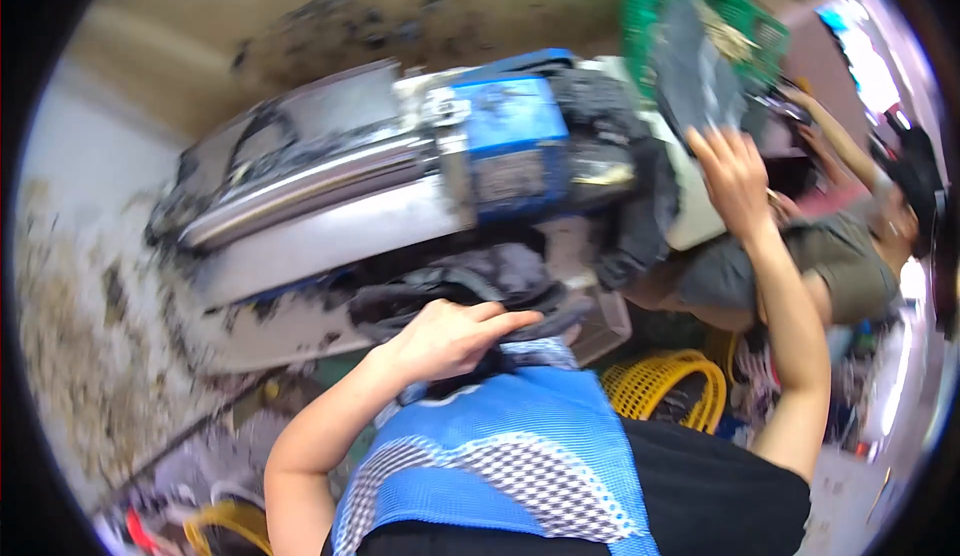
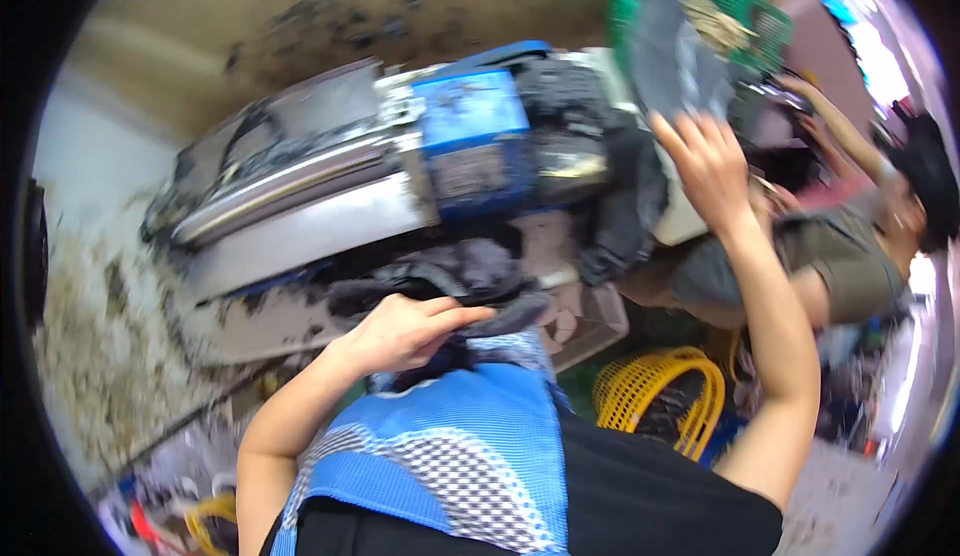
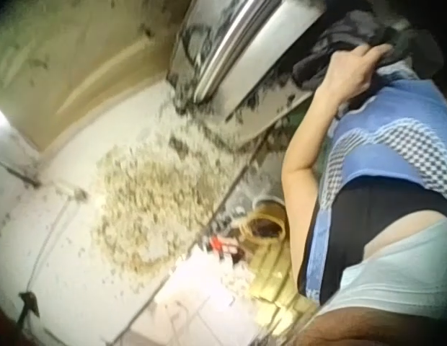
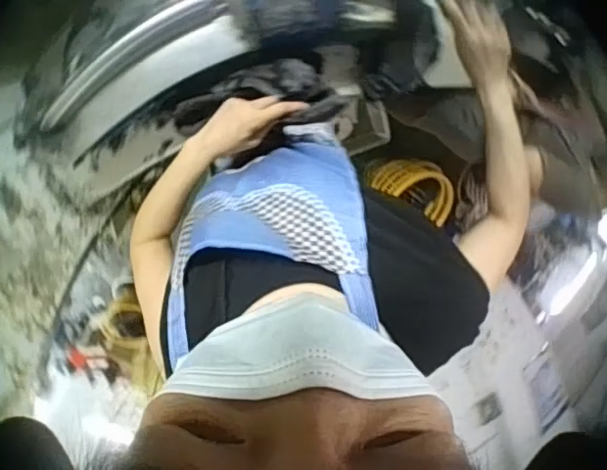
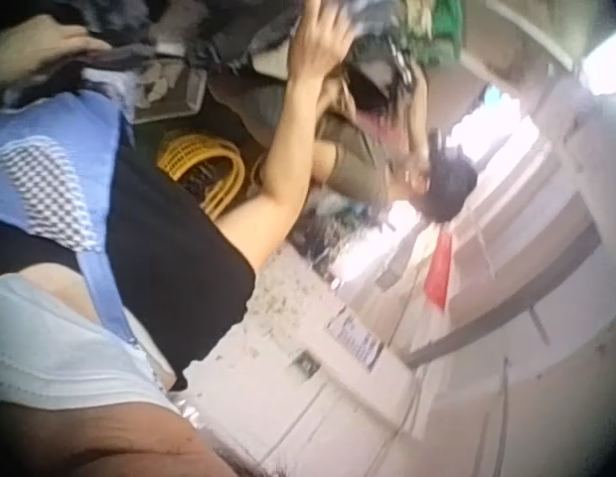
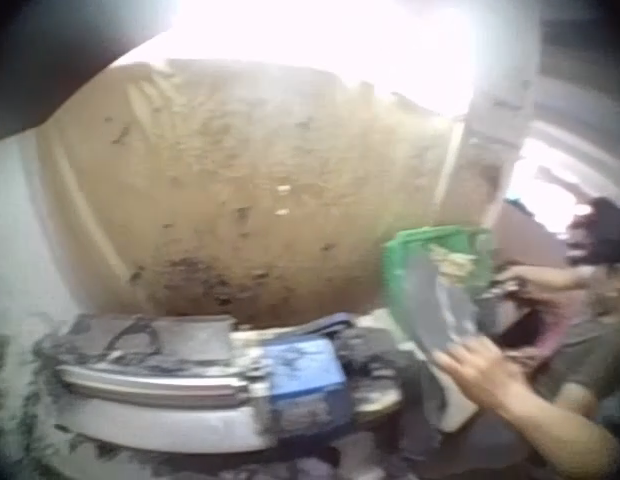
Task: Apply adhesive to shoe upper components using a roller gluing machine and organize the processed parts into baskets.
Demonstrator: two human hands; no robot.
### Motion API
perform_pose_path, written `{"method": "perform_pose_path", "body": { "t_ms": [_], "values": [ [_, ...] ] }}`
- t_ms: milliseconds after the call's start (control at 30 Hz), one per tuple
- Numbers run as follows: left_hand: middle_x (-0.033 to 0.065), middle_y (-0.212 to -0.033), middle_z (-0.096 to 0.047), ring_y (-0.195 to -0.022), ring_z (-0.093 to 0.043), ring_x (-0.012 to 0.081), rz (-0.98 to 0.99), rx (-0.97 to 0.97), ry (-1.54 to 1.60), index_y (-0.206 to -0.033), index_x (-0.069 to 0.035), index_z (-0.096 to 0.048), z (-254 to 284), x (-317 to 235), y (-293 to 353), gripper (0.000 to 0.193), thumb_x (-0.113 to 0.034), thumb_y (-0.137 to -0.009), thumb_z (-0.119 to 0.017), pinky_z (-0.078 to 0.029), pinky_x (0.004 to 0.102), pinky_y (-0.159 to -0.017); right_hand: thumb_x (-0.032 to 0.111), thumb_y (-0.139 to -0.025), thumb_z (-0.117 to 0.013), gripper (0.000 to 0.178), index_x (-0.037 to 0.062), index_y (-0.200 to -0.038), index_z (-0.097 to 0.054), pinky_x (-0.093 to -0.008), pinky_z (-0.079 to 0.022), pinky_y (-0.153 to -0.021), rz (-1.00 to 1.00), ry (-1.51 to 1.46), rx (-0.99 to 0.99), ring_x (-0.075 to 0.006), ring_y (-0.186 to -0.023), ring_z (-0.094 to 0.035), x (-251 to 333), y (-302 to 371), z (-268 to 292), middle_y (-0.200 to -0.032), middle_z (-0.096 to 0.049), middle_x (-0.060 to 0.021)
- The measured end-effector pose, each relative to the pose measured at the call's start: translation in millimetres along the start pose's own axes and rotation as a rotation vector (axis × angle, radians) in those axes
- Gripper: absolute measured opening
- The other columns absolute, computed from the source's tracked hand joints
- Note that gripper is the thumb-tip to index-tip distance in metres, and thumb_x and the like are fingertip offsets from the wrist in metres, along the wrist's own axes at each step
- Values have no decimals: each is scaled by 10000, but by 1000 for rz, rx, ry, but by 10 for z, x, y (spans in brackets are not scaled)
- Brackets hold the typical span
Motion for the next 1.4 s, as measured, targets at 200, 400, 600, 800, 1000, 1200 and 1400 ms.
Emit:
{"method": "perform_pose_path", "body": {
  "t_ms": [200, 400, 600, 800, 1000, 1200, 1400],
  "values": [
    [191, -1191, -704, -1090, -710, 350, 427, -552, 369, -1422, -41, -515, 540, 644, 886, 519, -106, -927, -656, -567, 396, -930, 123, -769, -760, 565, 35, -1306, -605, -480, -438, -1067, -133, -476, 229, -404, -1249, -556, 782, 826, -529, -1339, -586, -196],
    [128, -1053, -749, -951, -700, 186, 873, -795, 845, -1155, 67, -670, 277, 1653, 1829, 343, -161, -903, -713, -554, 340, -867, 22, -849, -736, 280, -24, -1112, -649, -421, -537, -909, -88, -846, -234, -399, -1044, -663, 838, -1164, 311, -1143, -669, -207],
    [163, -989, -752, -916, -705, 197, 878, -818, 800, -1152, 73, -678, 653, 1987, 1211, 385, -161, -849, -705, -551, 355, -836, 615, -1025, -460, 677, 9, -984, -760, -509, -496, -958, 295, -816, 400, -400, -1092, -627, 2808, -3321, -386, -1083, -700, -196],
    [145, -1073, -676, -940, -669, 320, 549, -1099, -478, -1157, -33, -643, 854, 917, 1615, 378, -82, -815, -796, -552, 404, -831, 797, -951, -368, 930, -21, -1222, -719, -503, -431, -1106, 239, -941, 805, -430, -1305, -573, 3255, -3530, -891, -1357, -627, -290],
    [133, -1140, -658, -1102, -646, 292, 300, -759, -512, -1153, -19, -671, 96, 717, 728, 346, -131, -830, -620, -525, 402, -965, 237, -841, -669, 404, -14, -1156, -698, -445, -517, -990, 236, -931, 603, -380, -1159, -658, 3145, -3565, -806, -1231, -691, -230],
    [59, -819, -562, -767, -607, 246, 214, -582, -390, -906, -53, -663, -48, 726, 667, 165, -90, -748, -695, -522, 374, -696, 150, -806, -659, 330, 111, -1123, -741, -471, -574, -881, 220, -814, 233, -370, -1029, -707, 2901, -3481, -249, -1052, -744, -179],
    [110, -972, -577, -996, -595, 287, 183, -552, -298, -800, -60, -625, -56, 609, 621, 157, -126, -734, -751, -478, 415, -842, 124, -807, -662, 277, 82, -1074, -721, -479, -575, -848, 250, -783, 41, -367, -979, -709, 2648, -3380, 340, -974, -740, -164]
  ]
}}
Point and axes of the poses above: each hand's wrist, its own y-axis away from the middle knuckle, its own z-axis out of the back of the hand, x = y × z, the point moved 9 cm from there along -y, towards the middle knuckle
